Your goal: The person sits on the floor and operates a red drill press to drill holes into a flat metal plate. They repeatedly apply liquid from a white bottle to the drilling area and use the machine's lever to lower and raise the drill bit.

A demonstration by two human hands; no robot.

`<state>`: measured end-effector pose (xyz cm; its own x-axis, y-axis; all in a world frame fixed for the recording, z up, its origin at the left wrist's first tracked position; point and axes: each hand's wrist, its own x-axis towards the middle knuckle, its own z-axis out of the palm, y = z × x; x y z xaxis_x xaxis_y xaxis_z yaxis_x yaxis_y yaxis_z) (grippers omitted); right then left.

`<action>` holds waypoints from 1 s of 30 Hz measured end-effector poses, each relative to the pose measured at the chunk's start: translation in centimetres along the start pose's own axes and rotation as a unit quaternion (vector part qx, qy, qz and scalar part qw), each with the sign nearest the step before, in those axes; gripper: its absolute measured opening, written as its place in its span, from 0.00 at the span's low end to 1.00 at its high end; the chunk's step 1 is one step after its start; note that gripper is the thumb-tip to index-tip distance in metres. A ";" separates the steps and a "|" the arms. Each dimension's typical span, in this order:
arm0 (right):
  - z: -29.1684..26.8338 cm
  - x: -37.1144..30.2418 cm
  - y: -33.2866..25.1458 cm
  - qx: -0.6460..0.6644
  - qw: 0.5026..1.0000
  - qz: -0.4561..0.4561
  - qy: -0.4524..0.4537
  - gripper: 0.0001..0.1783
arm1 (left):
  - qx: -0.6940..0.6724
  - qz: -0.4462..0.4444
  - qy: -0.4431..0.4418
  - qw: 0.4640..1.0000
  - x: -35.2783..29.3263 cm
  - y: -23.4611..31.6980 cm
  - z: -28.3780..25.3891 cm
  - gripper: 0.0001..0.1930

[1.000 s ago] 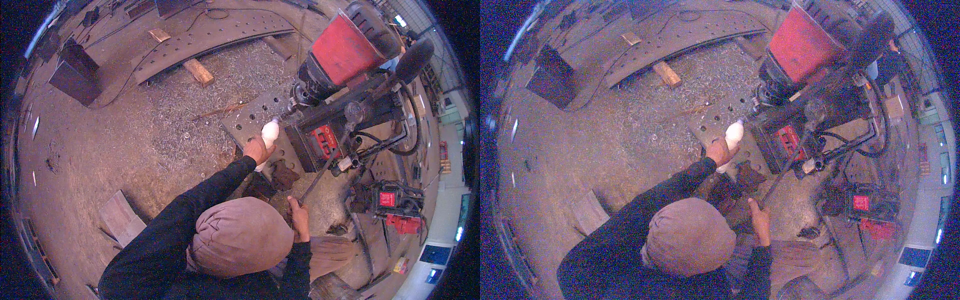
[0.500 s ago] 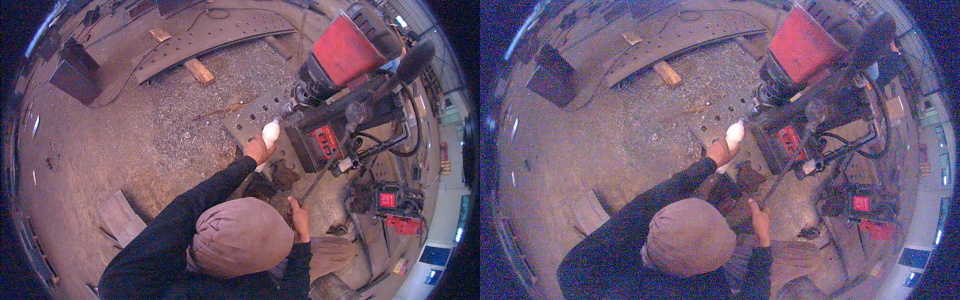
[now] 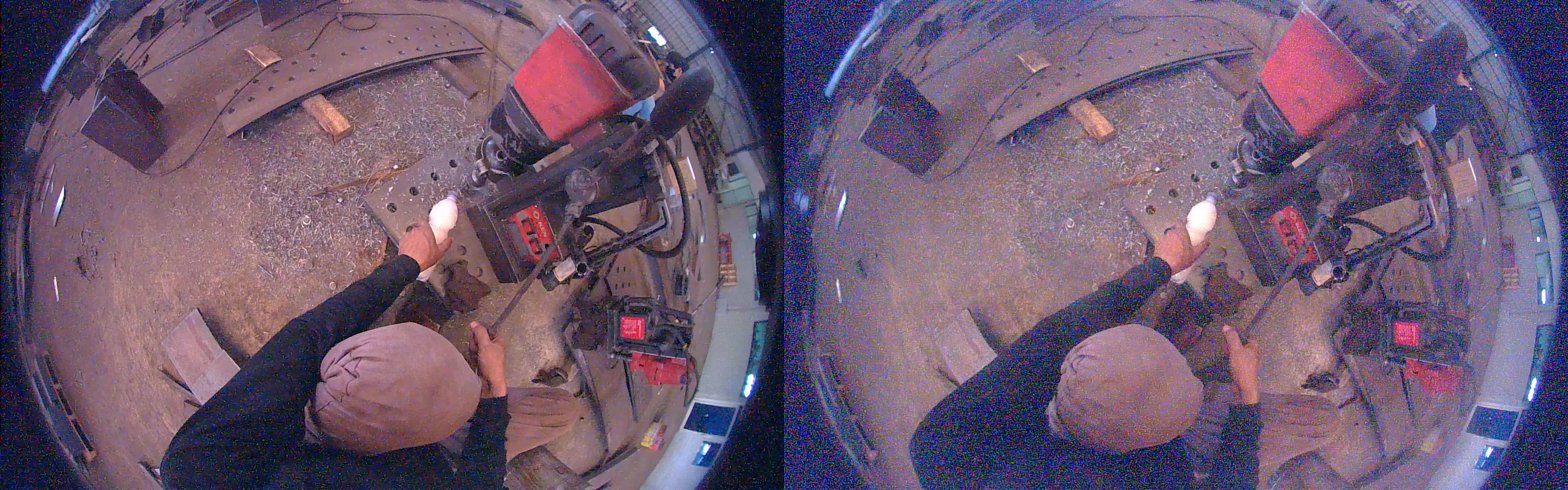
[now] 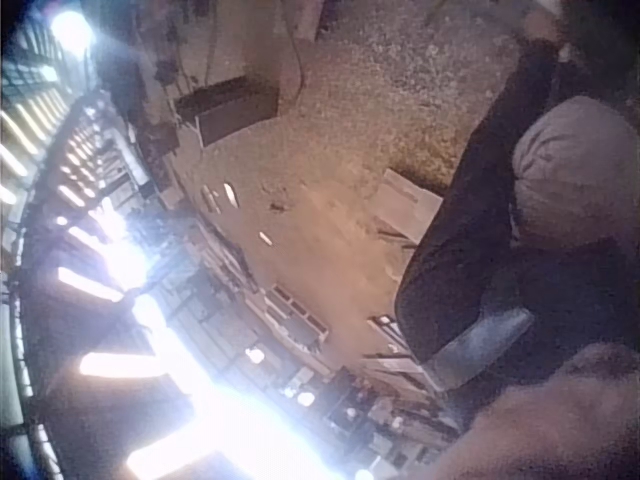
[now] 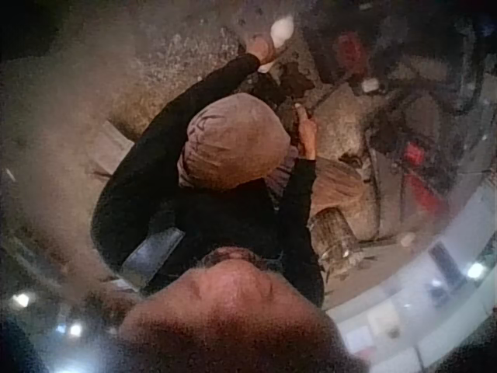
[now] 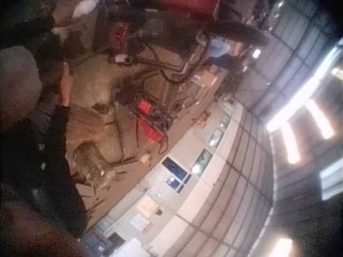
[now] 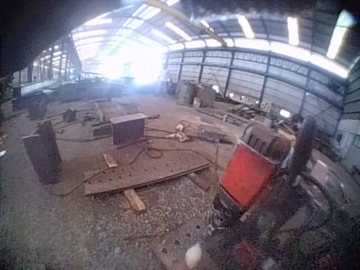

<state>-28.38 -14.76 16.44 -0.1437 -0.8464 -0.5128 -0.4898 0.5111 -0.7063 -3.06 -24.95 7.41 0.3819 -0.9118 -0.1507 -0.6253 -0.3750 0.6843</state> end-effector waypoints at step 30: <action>15.0 11.3 -2.1 0.087 0.992 -0.086 -0.034 0.22 | 0.018 0.033 0.035 0.999 0.8 -0.9 1.0 0.39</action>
<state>-16.10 -23.14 4.80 -0.0095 -0.9139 -0.4059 -0.3444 0.3841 -0.8566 -2.85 -25.52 5.90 0.3847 -0.9214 -0.0545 -0.6740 -0.3208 0.6654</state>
